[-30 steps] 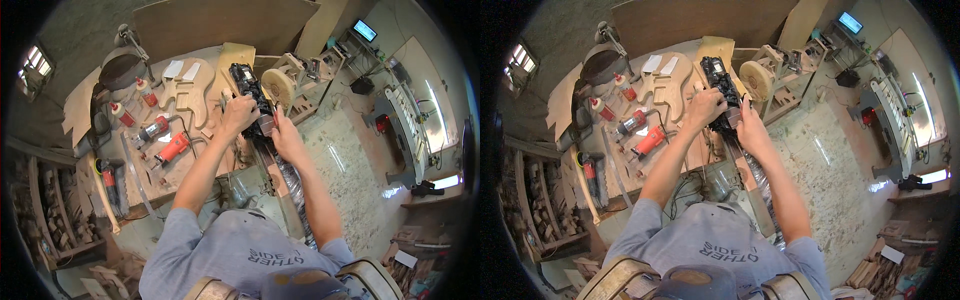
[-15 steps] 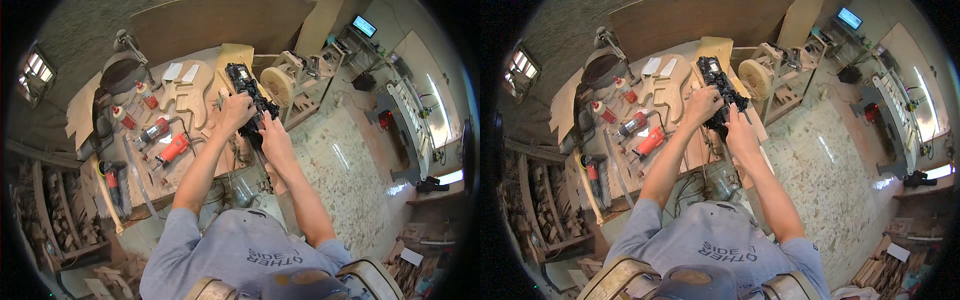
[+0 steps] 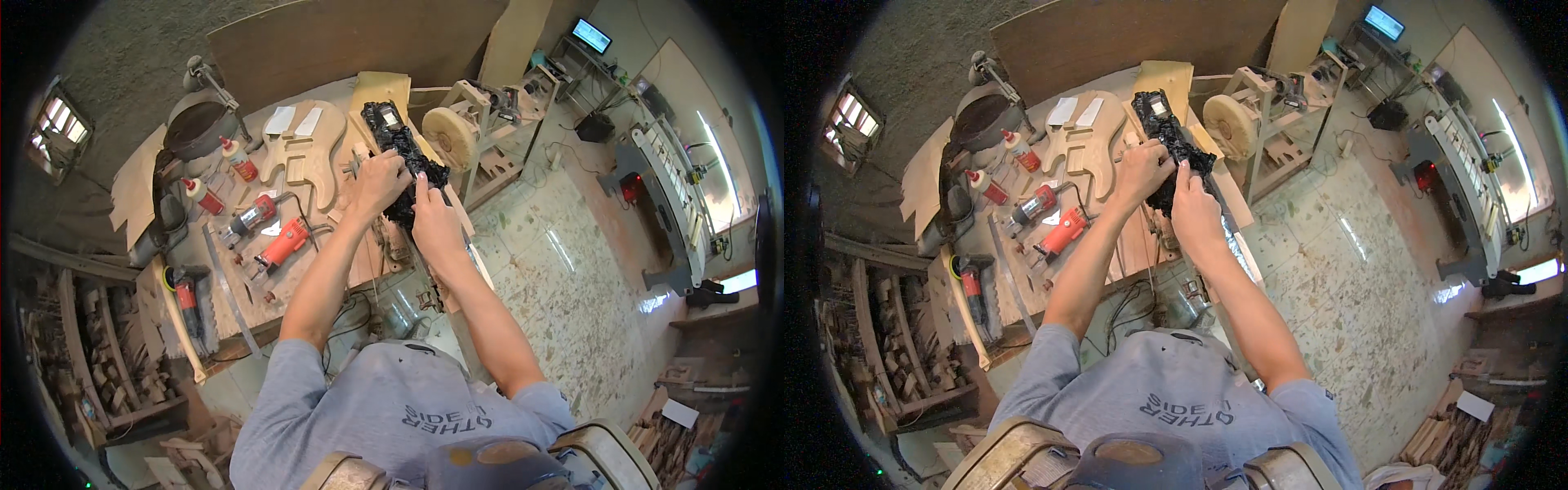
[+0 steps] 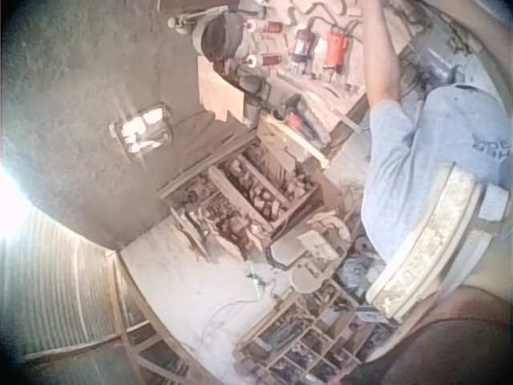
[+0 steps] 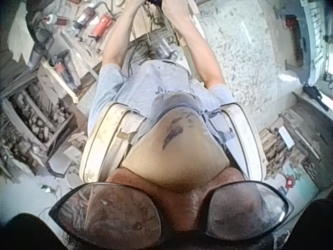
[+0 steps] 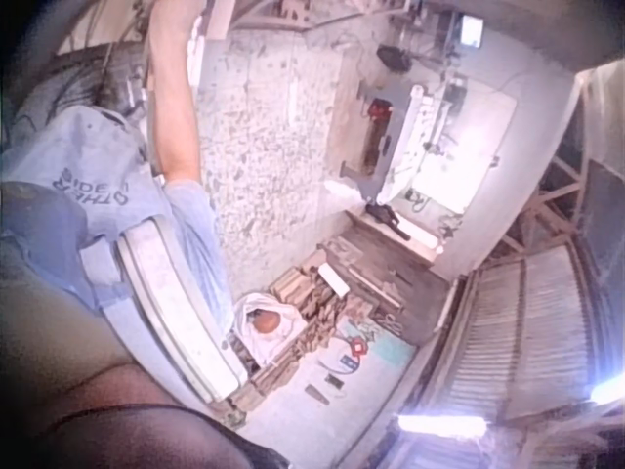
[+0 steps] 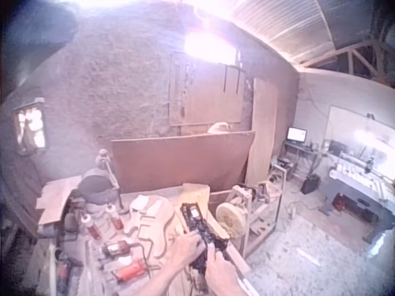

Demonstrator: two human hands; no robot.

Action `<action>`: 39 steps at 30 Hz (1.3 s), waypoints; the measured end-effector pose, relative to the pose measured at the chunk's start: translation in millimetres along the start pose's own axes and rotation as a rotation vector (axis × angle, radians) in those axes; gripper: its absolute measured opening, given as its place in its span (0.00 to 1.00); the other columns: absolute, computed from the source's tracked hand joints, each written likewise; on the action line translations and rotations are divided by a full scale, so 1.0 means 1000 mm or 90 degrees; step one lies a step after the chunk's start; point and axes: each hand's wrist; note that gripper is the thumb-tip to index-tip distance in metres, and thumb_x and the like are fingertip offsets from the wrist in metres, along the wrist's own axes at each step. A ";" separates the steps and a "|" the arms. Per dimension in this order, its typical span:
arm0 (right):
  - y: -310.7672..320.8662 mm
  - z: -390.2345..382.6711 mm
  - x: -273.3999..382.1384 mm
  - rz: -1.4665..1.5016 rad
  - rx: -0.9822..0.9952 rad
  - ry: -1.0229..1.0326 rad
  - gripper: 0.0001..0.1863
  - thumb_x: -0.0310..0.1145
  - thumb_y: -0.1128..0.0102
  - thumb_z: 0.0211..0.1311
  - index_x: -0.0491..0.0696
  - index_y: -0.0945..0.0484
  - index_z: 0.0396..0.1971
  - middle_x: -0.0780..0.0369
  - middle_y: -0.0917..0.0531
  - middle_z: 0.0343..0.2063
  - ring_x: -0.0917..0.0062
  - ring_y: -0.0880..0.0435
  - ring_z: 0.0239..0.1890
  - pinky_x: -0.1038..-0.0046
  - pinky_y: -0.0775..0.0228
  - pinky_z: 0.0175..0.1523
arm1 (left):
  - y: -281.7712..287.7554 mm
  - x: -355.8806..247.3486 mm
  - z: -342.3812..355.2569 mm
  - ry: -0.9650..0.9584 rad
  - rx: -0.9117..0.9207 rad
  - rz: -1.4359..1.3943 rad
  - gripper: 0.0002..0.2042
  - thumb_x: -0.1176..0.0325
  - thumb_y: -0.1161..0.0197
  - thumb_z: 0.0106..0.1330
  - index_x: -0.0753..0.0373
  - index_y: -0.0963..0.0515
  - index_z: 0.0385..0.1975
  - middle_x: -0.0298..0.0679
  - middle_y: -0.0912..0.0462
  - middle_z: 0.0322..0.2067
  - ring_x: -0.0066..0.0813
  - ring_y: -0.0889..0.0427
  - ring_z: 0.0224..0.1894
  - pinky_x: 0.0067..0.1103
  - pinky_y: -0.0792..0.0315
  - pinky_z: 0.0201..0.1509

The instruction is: The person uses a utility knife to trim away protective plastic or tape from the fretboard of a guitar neck.

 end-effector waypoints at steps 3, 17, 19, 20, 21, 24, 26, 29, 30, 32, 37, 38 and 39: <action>0.005 -0.003 0.005 0.004 0.007 -0.007 0.35 0.23 0.44 0.68 0.30 0.40 0.73 0.46 0.20 0.44 0.54 0.10 0.34 0.60 0.15 0.38 | -0.004 0.004 0.000 -0.013 -0.020 0.002 0.09 0.66 0.30 0.60 0.66 0.16 0.25 0.46 0.16 0.29 0.52 0.14 0.34 0.40 0.20 0.42; -0.001 -0.004 -0.002 -0.036 0.003 -0.006 0.32 0.23 0.44 0.68 0.31 0.37 0.71 0.48 0.18 0.44 0.56 0.09 0.35 0.62 0.14 0.38 | -0.010 0.000 -0.001 0.024 -0.032 -0.028 0.09 0.69 0.33 0.61 0.69 0.21 0.25 0.51 0.17 0.32 0.56 0.14 0.35 0.43 0.19 0.41; -0.002 0.008 -0.006 -0.008 -0.040 0.005 0.32 0.23 0.45 0.68 0.31 0.37 0.71 0.47 0.18 0.44 0.55 0.10 0.35 0.61 0.14 0.38 | -0.012 -0.001 -0.001 0.030 -0.050 -0.046 0.10 0.69 0.32 0.62 0.70 0.21 0.26 0.52 0.17 0.32 0.56 0.15 0.35 0.43 0.20 0.41; -0.004 0.009 -0.007 0.006 -0.060 0.007 0.32 0.23 0.45 0.68 0.31 0.37 0.71 0.47 0.18 0.44 0.54 0.10 0.35 0.60 0.15 0.38 | -0.013 -0.002 -0.003 0.036 -0.065 -0.056 0.10 0.68 0.32 0.62 0.70 0.20 0.26 0.52 0.17 0.32 0.56 0.15 0.35 0.43 0.20 0.41; -0.006 0.005 -0.009 0.005 -0.050 0.003 0.32 0.23 0.45 0.68 0.31 0.37 0.71 0.47 0.18 0.44 0.54 0.10 0.35 0.59 0.15 0.38 | -0.015 -0.003 -0.005 0.041 -0.081 -0.066 0.10 0.68 0.32 0.62 0.70 0.20 0.27 0.52 0.17 0.32 0.56 0.15 0.35 0.43 0.20 0.41; -0.004 0.004 -0.011 0.043 -0.046 0.008 0.32 0.24 0.45 0.68 0.32 0.36 0.71 0.46 0.18 0.44 0.51 0.10 0.35 0.56 0.16 0.39 | -0.016 0.005 -0.010 0.124 -0.092 -0.123 0.10 0.68 0.31 0.63 0.69 0.20 0.28 0.52 0.16 0.30 0.53 0.15 0.35 0.41 0.21 0.42; -0.003 0.001 -0.012 0.037 -0.031 -0.003 0.32 0.25 0.44 0.69 0.33 0.36 0.72 0.46 0.18 0.45 0.50 0.11 0.35 0.55 0.16 0.40 | -0.021 0.006 -0.017 0.253 -0.085 -0.203 0.11 0.66 0.30 0.63 0.68 0.19 0.29 0.51 0.15 0.29 0.52 0.15 0.35 0.39 0.22 0.42; 0.004 0.002 -0.008 0.079 -0.015 -0.041 0.32 0.28 0.42 0.72 0.34 0.36 0.72 0.46 0.18 0.43 0.48 0.13 0.39 0.52 0.19 0.42 | -0.020 0.005 -0.016 0.207 -0.090 -0.198 0.10 0.65 0.31 0.64 0.67 0.17 0.31 0.51 0.15 0.34 0.52 0.15 0.39 0.41 0.21 0.44; 0.006 0.003 -0.006 0.101 -0.011 -0.057 0.32 0.29 0.41 0.72 0.34 0.36 0.72 0.46 0.18 0.43 0.48 0.14 0.41 0.51 0.20 0.44 | -0.017 0.004 -0.015 0.170 -0.073 -0.140 0.10 0.64 0.29 0.63 0.66 0.17 0.33 0.50 0.15 0.37 0.50 0.14 0.40 0.40 0.21 0.45; 0.006 0.002 -0.008 0.104 -0.015 -0.063 0.32 0.29 0.41 0.73 0.35 0.36 0.73 0.46 0.18 0.43 0.48 0.14 0.40 0.51 0.21 0.44 | 0.005 -0.016 -0.002 0.091 -0.041 -0.028 0.12 0.62 0.26 0.63 0.65 0.16 0.36 0.48 0.16 0.41 0.47 0.14 0.43 0.38 0.21 0.48; 0.003 0.002 -0.011 0.093 -0.030 -0.058 0.32 0.30 0.43 0.75 0.35 0.39 0.74 0.47 0.19 0.44 0.49 0.11 0.36 0.53 0.17 0.40 | 0.019 0.004 0.029 0.001 0.193 0.037 0.14 0.62 0.23 0.59 0.63 0.15 0.39 0.47 0.18 0.43 0.49 0.15 0.48 0.38 0.21 0.53; 0.002 0.002 -0.011 0.092 -0.033 -0.052 0.32 0.30 0.43 0.74 0.35 0.39 0.74 0.47 0.19 0.44 0.49 0.11 0.35 0.53 0.17 0.40 | 0.018 0.009 0.033 -0.034 0.202 0.040 0.14 0.62 0.24 0.59 0.64 0.15 0.39 0.47 0.18 0.42 0.50 0.15 0.47 0.39 0.21 0.53; 0.001 0.002 -0.011 0.092 -0.036 -0.046 0.33 0.29 0.43 0.74 0.34 0.39 0.74 0.47 0.19 0.44 0.50 0.11 0.35 0.53 0.16 0.40 | 0.016 0.012 0.035 -0.070 0.211 0.042 0.13 0.63 0.24 0.59 0.64 0.15 0.38 0.48 0.18 0.42 0.51 0.15 0.47 0.39 0.21 0.52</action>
Point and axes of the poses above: each hand's wrist, its own z-axis towards the middle knuckle, its own y-axis out of the back of the hand, x = y × z
